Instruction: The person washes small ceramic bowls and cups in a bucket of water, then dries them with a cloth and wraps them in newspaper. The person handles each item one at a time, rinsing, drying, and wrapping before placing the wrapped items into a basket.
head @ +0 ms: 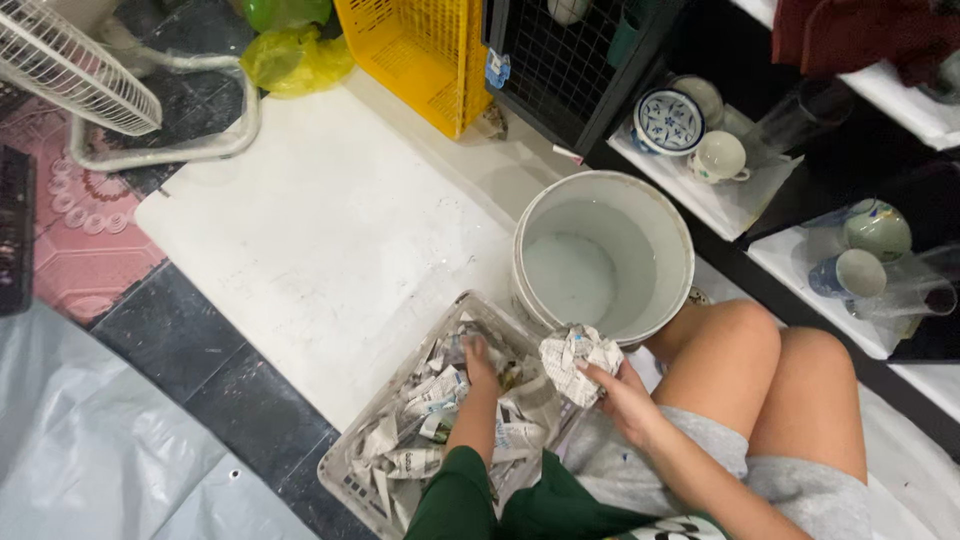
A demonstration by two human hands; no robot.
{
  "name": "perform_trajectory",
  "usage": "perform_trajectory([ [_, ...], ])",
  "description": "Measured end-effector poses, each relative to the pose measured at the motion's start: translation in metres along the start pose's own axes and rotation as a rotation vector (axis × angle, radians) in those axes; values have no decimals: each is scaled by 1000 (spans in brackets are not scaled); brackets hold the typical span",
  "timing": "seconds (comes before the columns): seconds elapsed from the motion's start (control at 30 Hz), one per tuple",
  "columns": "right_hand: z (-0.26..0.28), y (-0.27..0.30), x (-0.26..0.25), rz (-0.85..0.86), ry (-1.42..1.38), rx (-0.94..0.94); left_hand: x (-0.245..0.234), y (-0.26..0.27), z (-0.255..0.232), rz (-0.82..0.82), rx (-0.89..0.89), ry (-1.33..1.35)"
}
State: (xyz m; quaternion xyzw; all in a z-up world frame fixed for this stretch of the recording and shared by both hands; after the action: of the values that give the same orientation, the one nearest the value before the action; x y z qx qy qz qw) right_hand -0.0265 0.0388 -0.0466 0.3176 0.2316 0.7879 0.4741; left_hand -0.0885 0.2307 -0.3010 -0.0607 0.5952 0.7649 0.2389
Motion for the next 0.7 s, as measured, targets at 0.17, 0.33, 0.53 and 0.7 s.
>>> perform_trajectory([
  [0.17, -2, 0, -3, -63, 101, 91, -12, -9, 4, -114, 71, 173],
  [0.33, -10, -7, -7, -52, 92, 75, -4, -11, 6, -138, 15, 306],
  [0.53, -3, -2, -11, -62, 123, 64, 5, -24, 39, -111, -151, 482],
  [0.7, 2, -1, -1, -24, 100, 35, -1, -25, 45, -373, -157, 493],
])
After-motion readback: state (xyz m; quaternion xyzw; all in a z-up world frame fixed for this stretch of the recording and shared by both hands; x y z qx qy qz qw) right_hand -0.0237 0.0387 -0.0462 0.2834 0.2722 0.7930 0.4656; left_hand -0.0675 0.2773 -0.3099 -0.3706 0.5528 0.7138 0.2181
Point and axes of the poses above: each hand's wrist, its own y-axis away from the middle knuckle, its own x-axis out of the palm, z = x × y, the point moved 5 cm from there along -y, towards the middle knuckle, and after that the axes turned 8 degrees about z, right-handed, at the moved point
